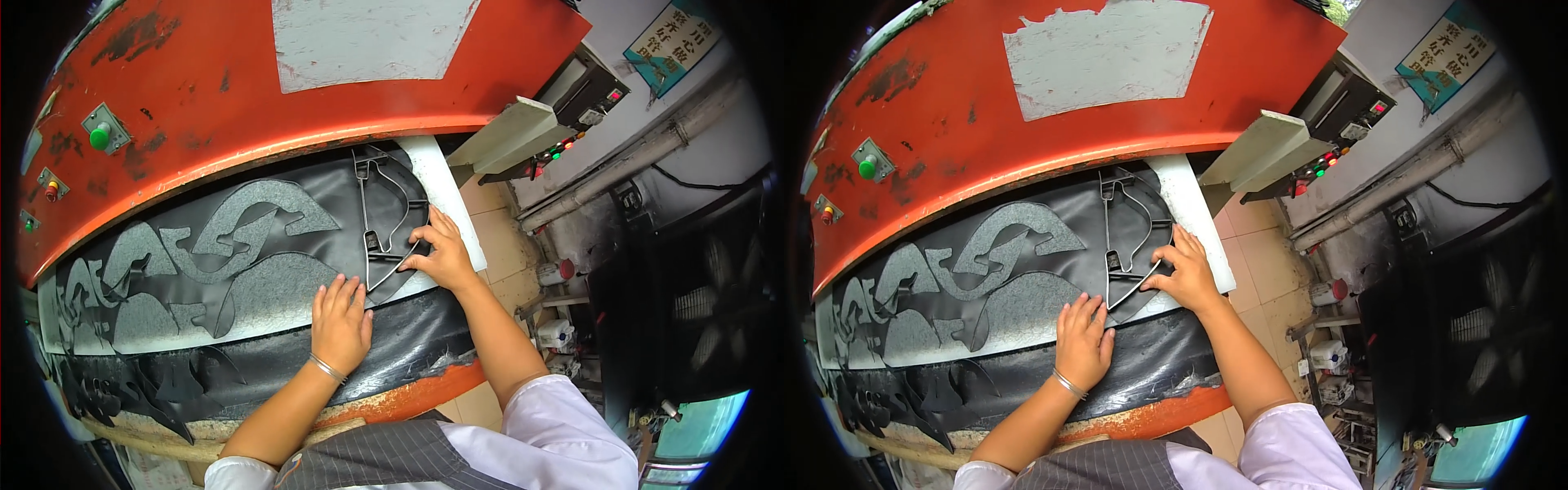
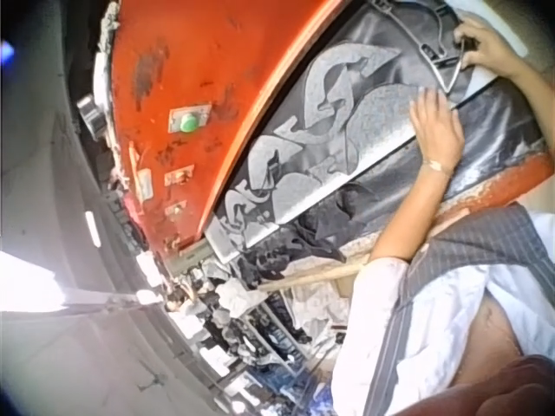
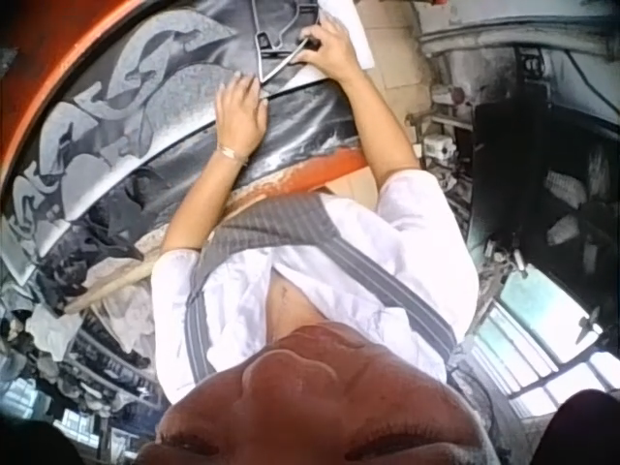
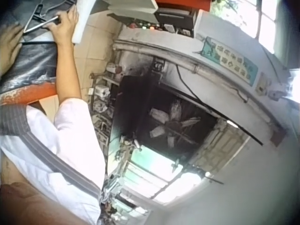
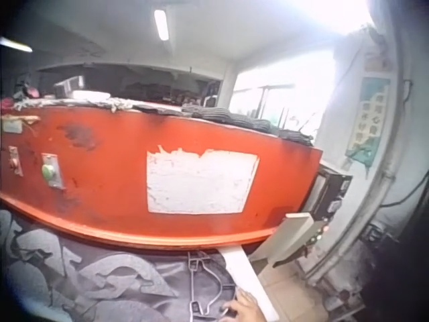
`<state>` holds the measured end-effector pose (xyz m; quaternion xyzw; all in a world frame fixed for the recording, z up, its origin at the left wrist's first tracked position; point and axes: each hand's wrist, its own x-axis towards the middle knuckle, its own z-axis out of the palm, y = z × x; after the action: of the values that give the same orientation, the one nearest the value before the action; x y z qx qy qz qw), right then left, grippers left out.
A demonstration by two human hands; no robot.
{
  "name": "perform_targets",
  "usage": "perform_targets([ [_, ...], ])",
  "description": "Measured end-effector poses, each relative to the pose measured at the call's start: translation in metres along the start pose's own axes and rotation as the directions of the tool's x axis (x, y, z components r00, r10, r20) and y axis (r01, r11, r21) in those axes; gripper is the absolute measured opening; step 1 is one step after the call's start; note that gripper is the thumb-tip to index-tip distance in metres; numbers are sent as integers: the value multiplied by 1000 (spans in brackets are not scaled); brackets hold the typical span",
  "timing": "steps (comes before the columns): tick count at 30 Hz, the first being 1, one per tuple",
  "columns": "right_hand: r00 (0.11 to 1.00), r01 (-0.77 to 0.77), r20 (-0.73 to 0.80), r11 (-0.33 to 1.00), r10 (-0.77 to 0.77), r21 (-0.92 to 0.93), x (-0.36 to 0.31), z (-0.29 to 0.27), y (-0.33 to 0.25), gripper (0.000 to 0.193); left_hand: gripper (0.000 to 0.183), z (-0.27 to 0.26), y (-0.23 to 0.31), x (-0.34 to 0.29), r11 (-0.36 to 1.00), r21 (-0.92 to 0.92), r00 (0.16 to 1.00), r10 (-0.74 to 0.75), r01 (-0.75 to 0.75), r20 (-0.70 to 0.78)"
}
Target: Operating a hydraulic press to cut components from a leather sheet using metal dies.
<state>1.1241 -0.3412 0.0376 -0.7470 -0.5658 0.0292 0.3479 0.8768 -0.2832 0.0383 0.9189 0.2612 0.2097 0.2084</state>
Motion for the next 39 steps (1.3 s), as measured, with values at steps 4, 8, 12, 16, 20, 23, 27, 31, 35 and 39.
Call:
perform_targets([
  [4,1000,26,-5,1000,-26,13,-1,-1,4,54,61,6,17,-11,997,57,996,-50,46,67],
  [8,1000,5,7,999,-6,47,0,-5,8,53,78,21,22,-23,999,37,993,-40,36,112],
  [12,1000,-7,8,999,7,53,4,-6,7,53,80,23,19,-20,998,64,990,-35,26,139],
  [16,999,52,-10,999,-52,15,-1,-5,8,54,80,23,19,-23,998,67,989,-28,18,147],
  [20,997,74,-2,997,-74,16,-2,-9,9,53,81,21,20,-26,998,57,988,-5,-4,153],
  [23,996,90,9,996,-90,7,-1,-12,8,53,81,20,19,-25,999,45,986,13,-20,165],
  [27,996,91,15,996,-91,-19,-1,-14,5,54,82,21,16,-25,997,56,989,47,-55,143],
  [31,996,77,45,996,-75,-33,-7,-12,0,56,86,14,12,-31,997,49,979,48,-58,196],
  [35,987,-34,149,991,54,-129,-6,-12,-20,84,90,-25,-2,-37,997,-69,966,4,14,259],
  [39,990,2,-142,998,-10,-61,-8,-31,-86,80,89,-121,-73,-63,987,-116,994,-111,108,-24],
])
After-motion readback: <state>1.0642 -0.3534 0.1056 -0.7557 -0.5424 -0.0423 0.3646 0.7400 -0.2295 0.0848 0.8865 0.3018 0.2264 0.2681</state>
